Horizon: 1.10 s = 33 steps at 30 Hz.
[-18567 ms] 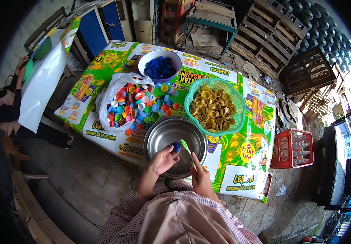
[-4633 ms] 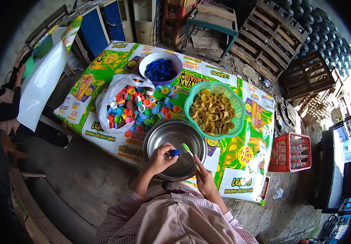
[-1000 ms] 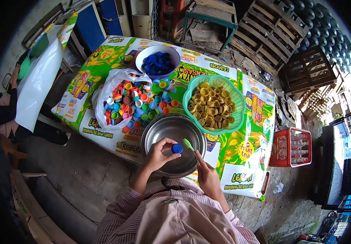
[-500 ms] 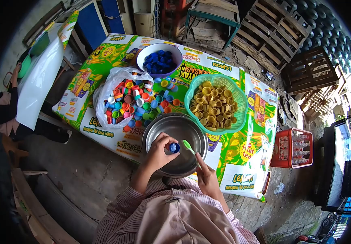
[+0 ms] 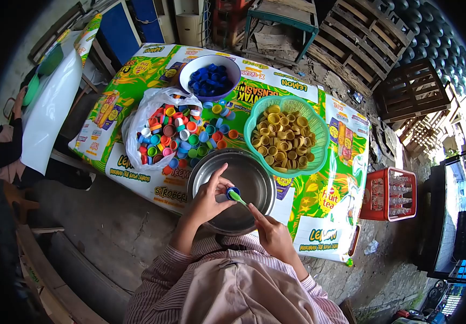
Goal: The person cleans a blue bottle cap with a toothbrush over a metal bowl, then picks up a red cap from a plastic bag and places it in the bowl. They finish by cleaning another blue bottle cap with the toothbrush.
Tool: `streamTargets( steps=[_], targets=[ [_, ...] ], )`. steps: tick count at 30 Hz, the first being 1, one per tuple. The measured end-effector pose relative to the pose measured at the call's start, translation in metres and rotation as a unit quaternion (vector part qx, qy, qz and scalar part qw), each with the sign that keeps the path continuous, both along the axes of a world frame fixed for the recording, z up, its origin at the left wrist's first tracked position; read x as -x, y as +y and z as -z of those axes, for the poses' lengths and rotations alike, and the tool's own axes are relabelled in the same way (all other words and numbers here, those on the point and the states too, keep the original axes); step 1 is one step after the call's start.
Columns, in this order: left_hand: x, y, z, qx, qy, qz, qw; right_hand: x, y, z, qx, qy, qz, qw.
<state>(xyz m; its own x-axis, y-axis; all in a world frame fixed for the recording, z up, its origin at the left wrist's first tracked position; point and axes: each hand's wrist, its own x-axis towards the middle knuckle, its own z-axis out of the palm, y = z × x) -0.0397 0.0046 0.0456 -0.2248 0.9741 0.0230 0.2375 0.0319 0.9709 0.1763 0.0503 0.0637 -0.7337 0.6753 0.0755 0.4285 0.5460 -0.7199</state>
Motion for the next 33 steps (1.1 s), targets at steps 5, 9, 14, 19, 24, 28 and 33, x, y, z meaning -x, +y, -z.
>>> streamTargets(
  steps=[5,9,14,19,24,28,33],
  targets=[
    [-0.001,-0.003,0.005,-0.016,-0.044,0.0,0.999,-0.003,0.015,-0.014,-0.045,-0.047,0.045,0.997],
    [-0.002,-0.003,-0.004,-0.05,-0.054,-0.034,0.997,-0.003,0.01,-0.029,0.016,0.047,0.052,0.997],
    [-0.007,-0.002,-0.027,-0.089,-0.054,-0.076,0.992,0.001,-0.01,-0.03,0.081,0.095,0.082,0.989],
    [-0.011,0.009,-0.059,-0.216,0.03,-0.124,0.968,0.016,-0.016,-0.036,-0.016,0.141,0.065,0.988],
    [-0.01,0.019,-0.099,-0.305,0.036,-0.152,0.939,0.024,-0.007,-0.051,-0.099,0.244,0.085,0.961],
    [-0.001,0.026,-0.137,-0.347,0.058,-0.142,0.925,0.026,-0.001,-0.057,-0.113,0.263,0.093,0.954],
    [0.004,0.036,-0.164,-0.351,0.082,-0.135,0.923,0.027,0.01,-0.086,-0.15,0.273,0.067,0.948]
  ],
)
